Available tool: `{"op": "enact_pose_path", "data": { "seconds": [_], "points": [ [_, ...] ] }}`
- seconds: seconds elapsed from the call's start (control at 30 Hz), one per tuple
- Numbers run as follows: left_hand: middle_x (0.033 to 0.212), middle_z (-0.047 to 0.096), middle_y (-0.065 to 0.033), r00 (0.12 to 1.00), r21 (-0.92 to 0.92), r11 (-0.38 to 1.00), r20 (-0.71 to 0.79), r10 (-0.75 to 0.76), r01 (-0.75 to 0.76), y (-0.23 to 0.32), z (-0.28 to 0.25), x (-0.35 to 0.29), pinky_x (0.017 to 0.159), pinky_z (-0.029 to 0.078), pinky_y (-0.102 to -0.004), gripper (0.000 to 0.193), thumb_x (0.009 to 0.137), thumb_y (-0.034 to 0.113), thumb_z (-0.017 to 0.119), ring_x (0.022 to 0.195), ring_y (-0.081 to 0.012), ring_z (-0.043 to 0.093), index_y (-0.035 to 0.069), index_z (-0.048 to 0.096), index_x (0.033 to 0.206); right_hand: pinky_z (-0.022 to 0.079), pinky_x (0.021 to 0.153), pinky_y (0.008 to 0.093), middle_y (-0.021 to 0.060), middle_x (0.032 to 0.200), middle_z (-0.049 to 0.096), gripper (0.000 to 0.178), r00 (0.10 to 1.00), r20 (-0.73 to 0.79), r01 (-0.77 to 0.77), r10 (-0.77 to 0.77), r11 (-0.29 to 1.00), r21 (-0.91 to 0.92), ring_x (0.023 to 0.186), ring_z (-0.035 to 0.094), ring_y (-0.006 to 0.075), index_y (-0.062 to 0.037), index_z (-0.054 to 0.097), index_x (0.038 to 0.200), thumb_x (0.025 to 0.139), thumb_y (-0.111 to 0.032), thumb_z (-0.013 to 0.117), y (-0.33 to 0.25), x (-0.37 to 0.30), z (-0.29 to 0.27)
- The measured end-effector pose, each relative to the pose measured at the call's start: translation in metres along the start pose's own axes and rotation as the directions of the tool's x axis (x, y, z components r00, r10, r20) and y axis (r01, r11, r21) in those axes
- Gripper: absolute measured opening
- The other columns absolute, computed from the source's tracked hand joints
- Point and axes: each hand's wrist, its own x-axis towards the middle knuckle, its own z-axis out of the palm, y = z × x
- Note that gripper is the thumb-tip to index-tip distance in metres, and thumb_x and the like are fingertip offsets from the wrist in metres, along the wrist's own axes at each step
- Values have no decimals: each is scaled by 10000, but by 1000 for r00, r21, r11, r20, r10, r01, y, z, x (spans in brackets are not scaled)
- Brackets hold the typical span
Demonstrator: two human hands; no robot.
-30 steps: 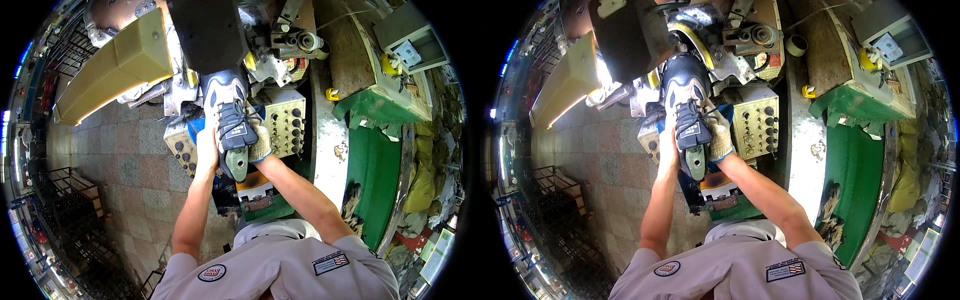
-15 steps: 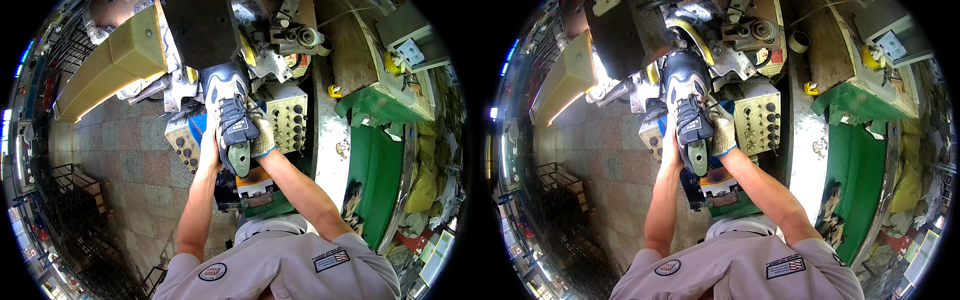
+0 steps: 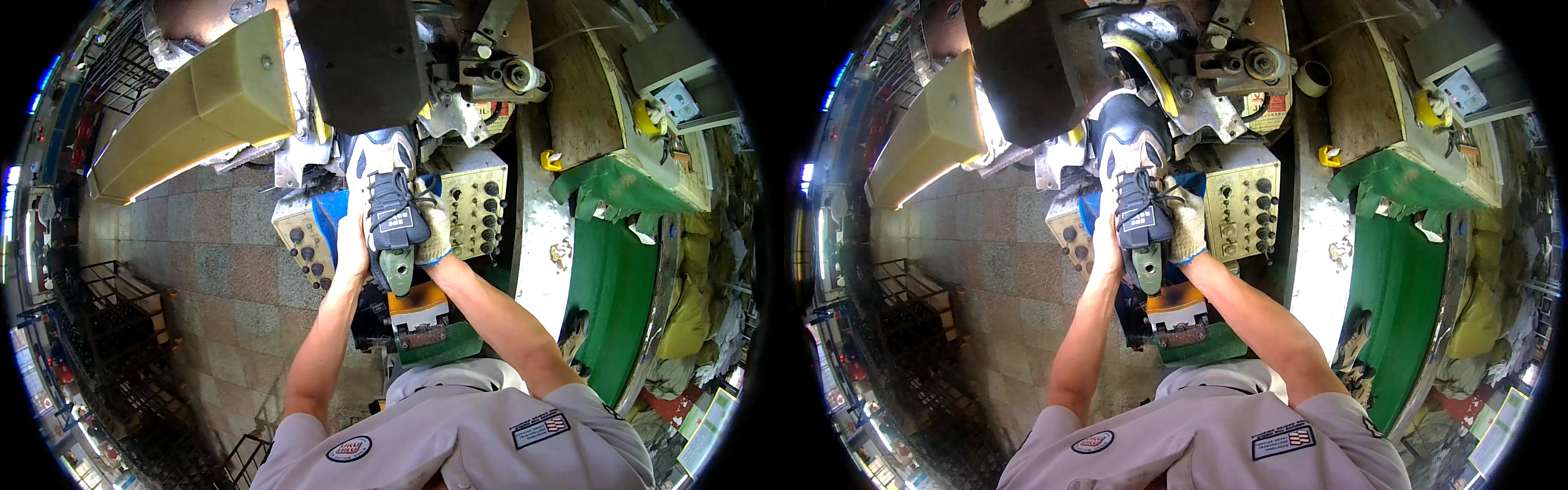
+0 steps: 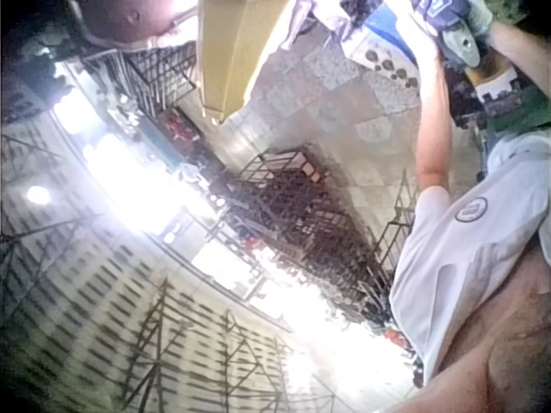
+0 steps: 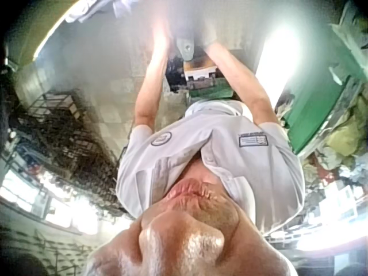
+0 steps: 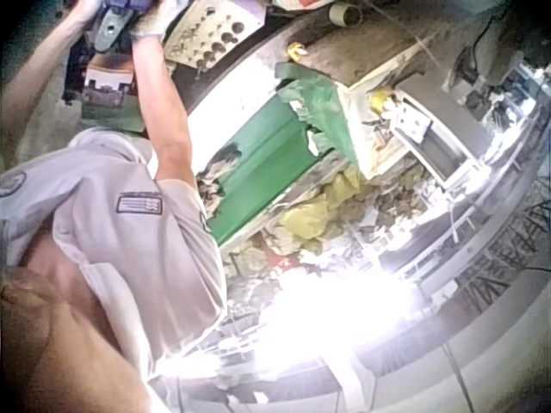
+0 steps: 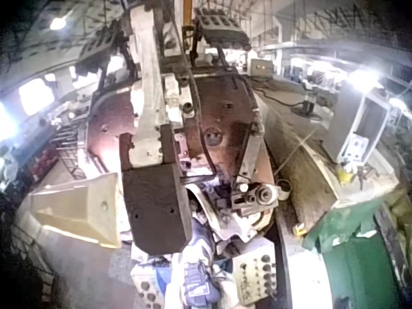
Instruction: The person picks up a shoe upper from a conveyor belt, places it onto a lasting machine to shape the heel and toe, and then places the shaped shoe back onto the conveyor belt.
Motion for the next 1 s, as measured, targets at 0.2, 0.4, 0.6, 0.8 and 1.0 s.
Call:
{"op": "enact_pose_path", "data": {
  "seconds": [0.2, 0.4, 0.6, 0.8, 1.0],
  "points": [
    [1057, 709, -36, 998, -156, 987, 36, 47, -41, -21, 7, 4, 812, 498, -275, 433, 1071, 320, 449, 903, -101, 623, -30, 686, 1168, 546, 763, 264, 20, 987, 716, 193, 995, -53, 71, -82, 980, -188, 858, 670, 115, -23, 715, 1090, 983, -128, 594, -11, -1, -12],
    [1089, 710, -40, 916, 141, 906, 101, 389, -400, -36, 12, 2, 832, 500, -284, 401, 1091, 249, 378, 927, -106, 618, -35, 638, 1208, 477, 705, 258, -34, 886, 670, 235, 982, 14, 151, -188, 736, -660, 789, 550, 56, 58, 708, 1071, 992, -102, 555, -39, 0, 0],
    [1115, 700, -42, 983, -281, 954, 113, 143, -107, -29, 19, 2, 861, 510, -293, 442, 1098, 302, 365, 953, -128, 639, -17, 649, 1213, 482, 753, 243, -28, 952, 653, 251, 983, 79, 182, -165, 879, -442, 845, 568, 69, 22, 705, 1108, 953, -80, 537, -40, 0, 0],
    [1109, 696, -79, 993, -67, 991, 9, 119, -118, -22, 13, 1, 857, 538, -306, 471, 1088, 401, 389, 937, -149, 663, 24, 624, 1247, 514, 785, 286, 16, 1036, 664, 335, 972, -122, 126, -200, 885, -448, 879, 609, 118, 24, 656, 1185, 949, -214, 676, -38, -16, -3],
    [1031, 707, -105, 872, 241, 945, -385, 302, -221, -101, -75, -95, 844, 533, -295, 336, 991, 207, 665, 910, -150, 666, -70, 642, 1180, 596, 793, 413, 246, 1228, 664, 639, 972, -155, 29, -175, 750, -661, 1018, 703, 322, 88, 528, 1351, 1010, -452, 507, -107, -99, -20]
  ]
}}
